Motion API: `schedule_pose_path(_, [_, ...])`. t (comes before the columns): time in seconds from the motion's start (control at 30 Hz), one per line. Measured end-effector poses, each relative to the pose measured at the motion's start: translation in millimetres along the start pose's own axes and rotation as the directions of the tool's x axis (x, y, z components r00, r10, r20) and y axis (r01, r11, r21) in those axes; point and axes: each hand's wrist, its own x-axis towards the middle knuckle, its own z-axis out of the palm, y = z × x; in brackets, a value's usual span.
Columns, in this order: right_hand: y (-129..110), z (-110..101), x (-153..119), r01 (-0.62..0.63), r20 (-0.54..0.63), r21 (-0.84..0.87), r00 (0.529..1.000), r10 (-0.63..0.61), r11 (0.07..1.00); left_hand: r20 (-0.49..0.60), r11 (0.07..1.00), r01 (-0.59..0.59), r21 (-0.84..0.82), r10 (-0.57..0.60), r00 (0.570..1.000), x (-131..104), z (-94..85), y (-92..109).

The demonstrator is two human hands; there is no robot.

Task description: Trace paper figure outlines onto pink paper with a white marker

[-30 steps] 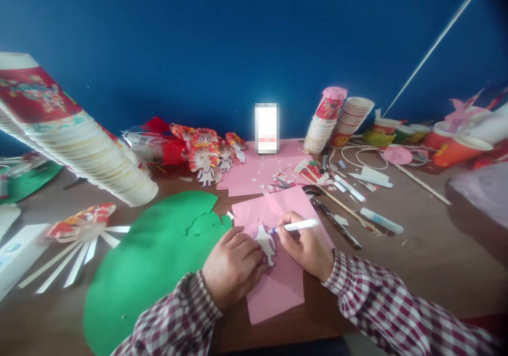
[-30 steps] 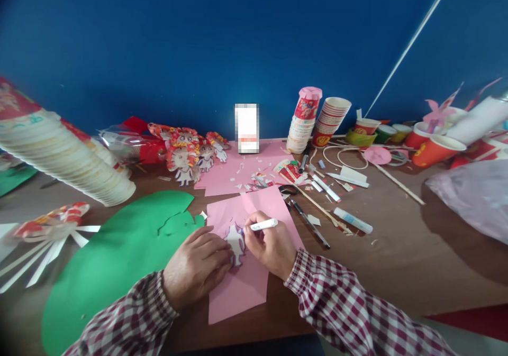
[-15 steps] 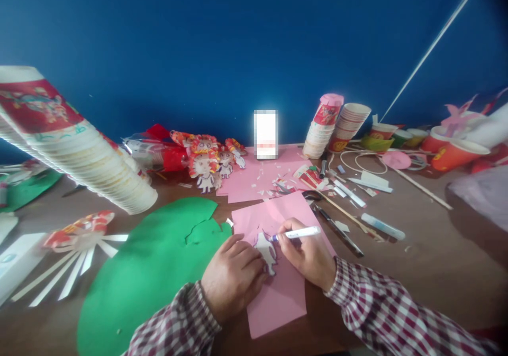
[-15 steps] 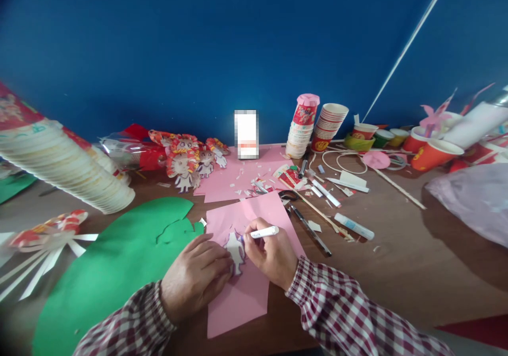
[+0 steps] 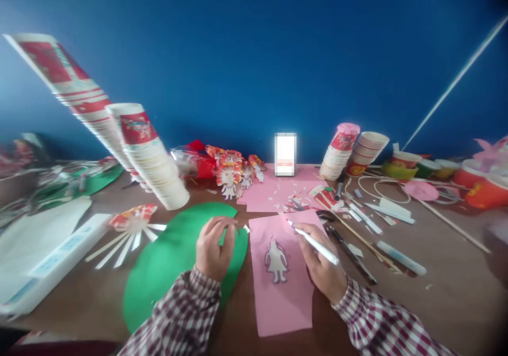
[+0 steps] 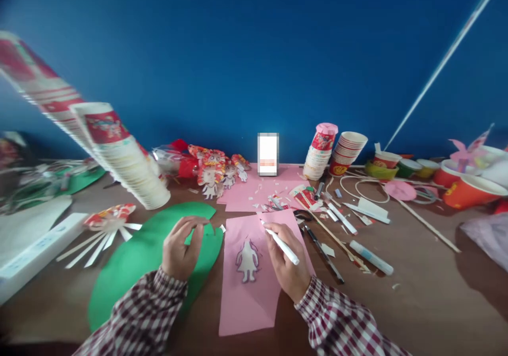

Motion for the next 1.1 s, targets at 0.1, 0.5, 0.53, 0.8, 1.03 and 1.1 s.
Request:
schedule_pose_path(0.1, [-4,0,-3,0.049,0.027,0.022,0.998,-0.049,0.999,-0.020,0.994,0.044,0.104,-0.042,0.999,-1,2.7,-8])
schedule_pose_path(0.5, [-5,2,-12,0.129,0.015,-0.020,0.992,-0.129,0.991,0.108,0.898,0.130,0.421,-0.192,0.976,-9,17.1,-9])
schedule_pose_path(0.53, [-5,3,-12,0.117,0.014,-0.039,0.993,-0.116,0.992,0.112,0.886,0.144,0.441,-0.214,0.970,-9,17.6,-9])
schedule_pose_path(0.8, [-2,4,-11,0.094,-0.026,-0.112,0.995,-0.098,0.989,0.175,0.829,0.202,0.521,-0.336,0.925,-7,18.6,-10])
schedule_pose_path(1.03, [2,7,-12,0.086,0.010,-0.118,0.996,-0.086,0.989,0.184,0.806,0.227,0.547,-0.380,0.906,-4,18.2,-12])
schedule_pose_path(1.1, [1,6,-12,0.076,0.007,-0.121,0.997,-0.076,0.990,0.193,0.801,0.226,0.554,-0.387,0.902,-1,16.9,-15])
